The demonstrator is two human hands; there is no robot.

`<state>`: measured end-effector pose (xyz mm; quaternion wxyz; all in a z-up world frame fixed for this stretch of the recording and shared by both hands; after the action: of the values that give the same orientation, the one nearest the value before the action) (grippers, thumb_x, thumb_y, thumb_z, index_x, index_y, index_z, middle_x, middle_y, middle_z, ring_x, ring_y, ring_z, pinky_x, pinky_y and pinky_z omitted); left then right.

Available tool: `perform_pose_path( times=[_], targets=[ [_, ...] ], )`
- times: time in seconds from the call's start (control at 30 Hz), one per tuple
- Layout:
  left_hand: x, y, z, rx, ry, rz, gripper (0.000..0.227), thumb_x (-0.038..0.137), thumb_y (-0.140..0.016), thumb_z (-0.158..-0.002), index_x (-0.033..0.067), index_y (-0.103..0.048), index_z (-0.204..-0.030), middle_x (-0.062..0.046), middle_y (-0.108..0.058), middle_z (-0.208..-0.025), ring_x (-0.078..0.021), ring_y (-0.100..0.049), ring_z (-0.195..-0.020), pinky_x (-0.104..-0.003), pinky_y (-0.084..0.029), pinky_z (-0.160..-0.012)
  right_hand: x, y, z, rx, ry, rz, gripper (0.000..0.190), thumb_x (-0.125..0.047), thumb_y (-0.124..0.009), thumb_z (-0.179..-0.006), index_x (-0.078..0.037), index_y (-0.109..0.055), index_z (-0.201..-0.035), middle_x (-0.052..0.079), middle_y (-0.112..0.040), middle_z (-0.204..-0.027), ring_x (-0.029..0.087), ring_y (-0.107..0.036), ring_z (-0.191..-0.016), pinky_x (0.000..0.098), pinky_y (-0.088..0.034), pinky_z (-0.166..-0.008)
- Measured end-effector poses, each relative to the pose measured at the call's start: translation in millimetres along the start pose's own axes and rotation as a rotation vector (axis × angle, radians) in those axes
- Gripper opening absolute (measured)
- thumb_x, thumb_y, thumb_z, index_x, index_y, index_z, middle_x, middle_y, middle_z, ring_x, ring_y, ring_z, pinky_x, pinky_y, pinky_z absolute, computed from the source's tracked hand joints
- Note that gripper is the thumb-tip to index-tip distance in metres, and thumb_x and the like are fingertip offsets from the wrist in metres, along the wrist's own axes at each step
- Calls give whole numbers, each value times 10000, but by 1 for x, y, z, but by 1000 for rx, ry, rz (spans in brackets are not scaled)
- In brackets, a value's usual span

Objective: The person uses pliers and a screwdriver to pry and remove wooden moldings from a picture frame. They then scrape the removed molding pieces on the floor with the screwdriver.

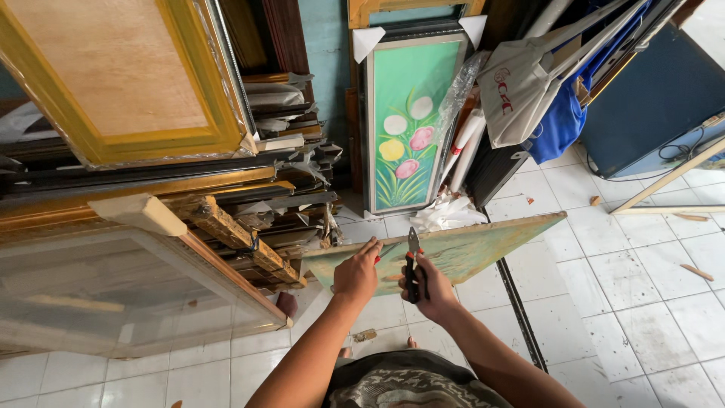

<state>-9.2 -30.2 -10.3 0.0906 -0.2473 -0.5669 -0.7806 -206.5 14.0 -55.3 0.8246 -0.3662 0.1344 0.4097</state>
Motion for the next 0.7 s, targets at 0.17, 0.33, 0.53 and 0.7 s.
perform_pose_path(
  times=[0.17, 0.33, 0.53, 0.7],
  targets=[
    [-4, -2, 0, 21, -1, 25, 543, 110, -521, -1110, 229, -595, -1634, 62, -499, -1784, -392, -788, -1196, -568, -676, -975, -30, 17, -6, 373, 390, 1367, 489, -723, -724, -966, -252, -779, -843, -44, -801, -956, 298, -819, -754, 445, -658, -684],
    [-11, -5, 4, 92, 8, 20, 495, 134, -572, -1087, 234, -662, -1563, 53, -582, -1717, -360, -799, -1179, -534, -693, -947, -16, 36, -30, 239, 393, 1282, 387, -674, -784, -908, -289, -820, -881, -46, -835, -872, 272, -827, -926, 429, -621, -818],
    [-15, 7, 23, 112, 44, 63, 523, 106, -551, -1092, 189, -613, -1605, 18, -553, -1745, -425, -788, -1164, -595, -690, -962, 6, -25, 27, -193, -125, 82, 373, -287, -667, -1036, -132, -563, -712, 239, -772, -1457, 595, -649, -1420, 816, -479, -1109],
    [-21, 1, 13, 104, 47, 10, 506, 106, -565, -1096, 205, -646, -1585, 37, -608, -1694, -352, -806, -1148, -524, -713, -912, 17, -27, 7, -228, -188, -142, 425, -381, -707, -1006, -167, -541, -678, 187, -790, -1369, 547, -697, -1336, 852, -491, -1062]
  ],
)
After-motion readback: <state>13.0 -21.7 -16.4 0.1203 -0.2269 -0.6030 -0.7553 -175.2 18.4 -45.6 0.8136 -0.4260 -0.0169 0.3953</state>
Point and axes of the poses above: each hand's wrist, its own z-axis away from the middle knuckle, its own y-axis out of the back of the hand, x = y × z, the point moved 3 cm from there along -z, towards the middle knuckle
